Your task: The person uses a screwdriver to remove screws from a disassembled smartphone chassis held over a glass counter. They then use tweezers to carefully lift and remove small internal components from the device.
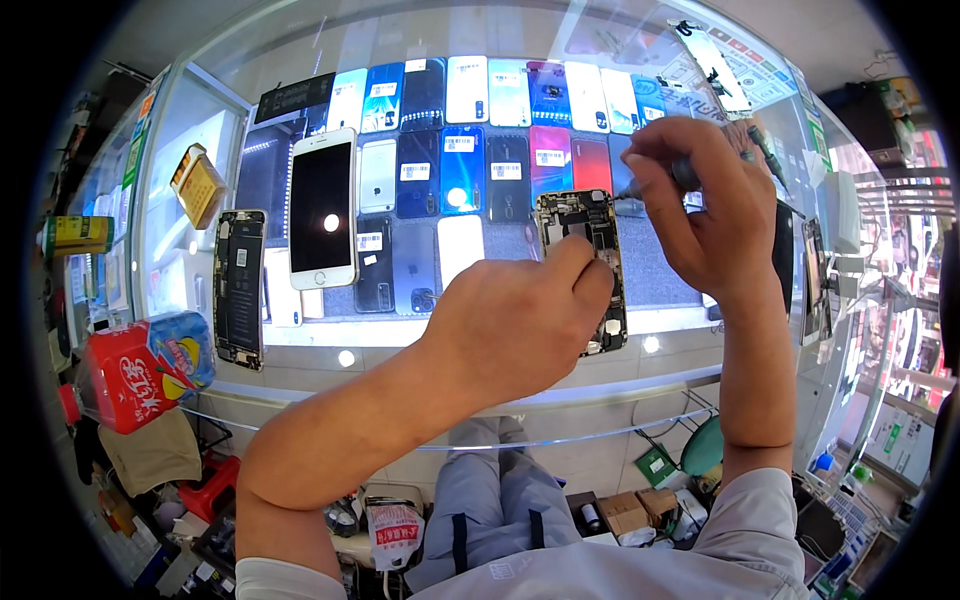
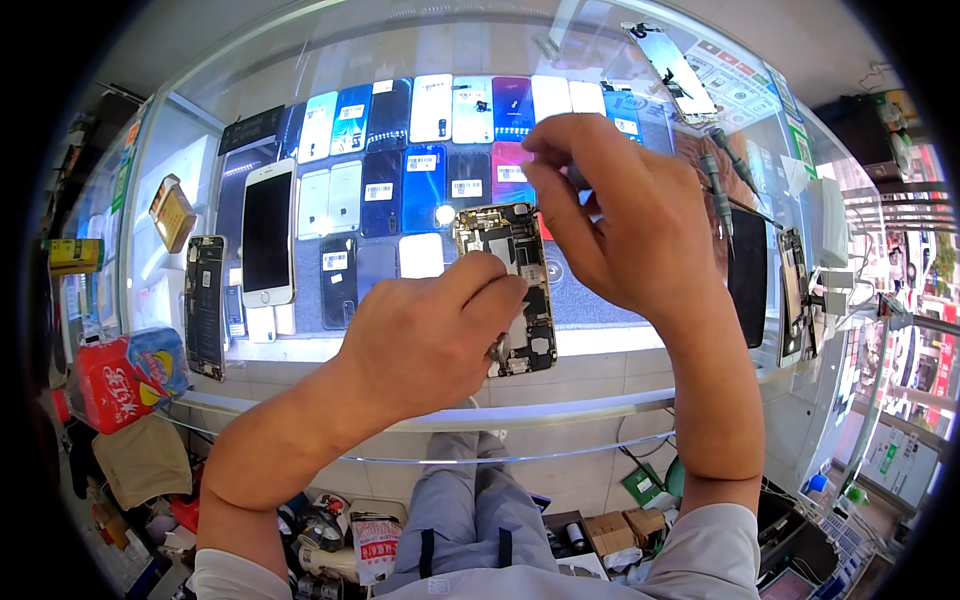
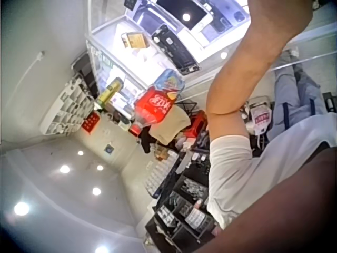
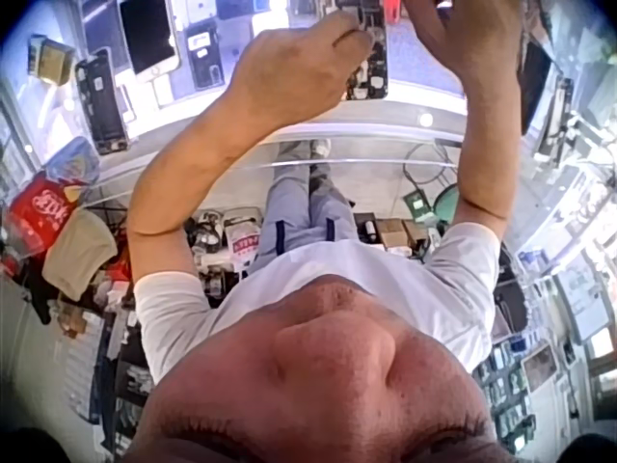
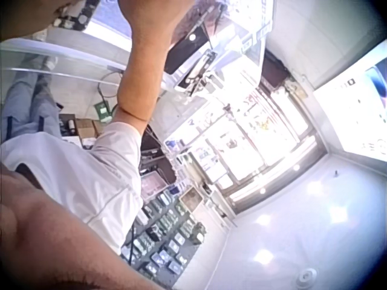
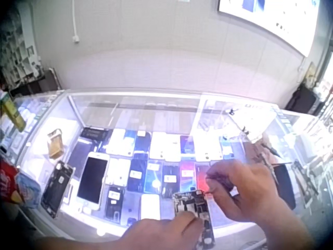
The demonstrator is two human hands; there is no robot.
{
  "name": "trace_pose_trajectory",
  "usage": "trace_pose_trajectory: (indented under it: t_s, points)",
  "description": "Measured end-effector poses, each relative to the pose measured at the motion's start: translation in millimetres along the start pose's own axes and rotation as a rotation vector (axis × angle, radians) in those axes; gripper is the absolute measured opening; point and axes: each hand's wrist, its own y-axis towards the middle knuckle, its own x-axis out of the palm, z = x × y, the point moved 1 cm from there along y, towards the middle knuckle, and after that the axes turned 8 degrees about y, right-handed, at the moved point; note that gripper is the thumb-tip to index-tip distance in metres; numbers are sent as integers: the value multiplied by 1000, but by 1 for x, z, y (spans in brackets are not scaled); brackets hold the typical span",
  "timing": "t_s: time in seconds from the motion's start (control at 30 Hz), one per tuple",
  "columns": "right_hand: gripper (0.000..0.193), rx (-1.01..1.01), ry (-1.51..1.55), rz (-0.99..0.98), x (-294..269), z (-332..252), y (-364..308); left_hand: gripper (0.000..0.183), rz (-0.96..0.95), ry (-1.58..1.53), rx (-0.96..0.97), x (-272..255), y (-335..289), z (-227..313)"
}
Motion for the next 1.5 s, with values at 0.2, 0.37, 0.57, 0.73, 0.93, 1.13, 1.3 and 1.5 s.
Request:
trace_pose_trajectory:
  t_s: [0.2, 0.37, 0.57, 0.73, 0.93, 1.13, 1.3, 1.5]
  points:
    - [15, 1, 120, 144, -3, 9, -9, 29, 160, -129, -66, -1, 2, -2]
    - [12, 109, 419, 245, -5, 12, -18, 34, 390, -148, -117, -8, 12, -10]
    - [13, 179, 712, 240, 3, 1, -23, 20, 409, -127, -136, -8, 13, -13]
    - [15, 247, 786, 291, 6, 2, -23, 16, 461, -107, -121, -8, 16, -16]
    - [17, 350, 767, 448, 1, 24, -22, 12, 452, 129, -245, -14, 35, -54]
    - [18, 296, 774, 426, -7, 24, -25, 23, 325, 246, -305, -2, 37, -57]
    - [17, 306, 779, 426, -13, 26, -27, 30, 273, 297, -331, 0, 34, -56]
    - [15, 211, 578, 258, -9, 25, -33, 34, 259, 325, -319, 2, 32, -57]
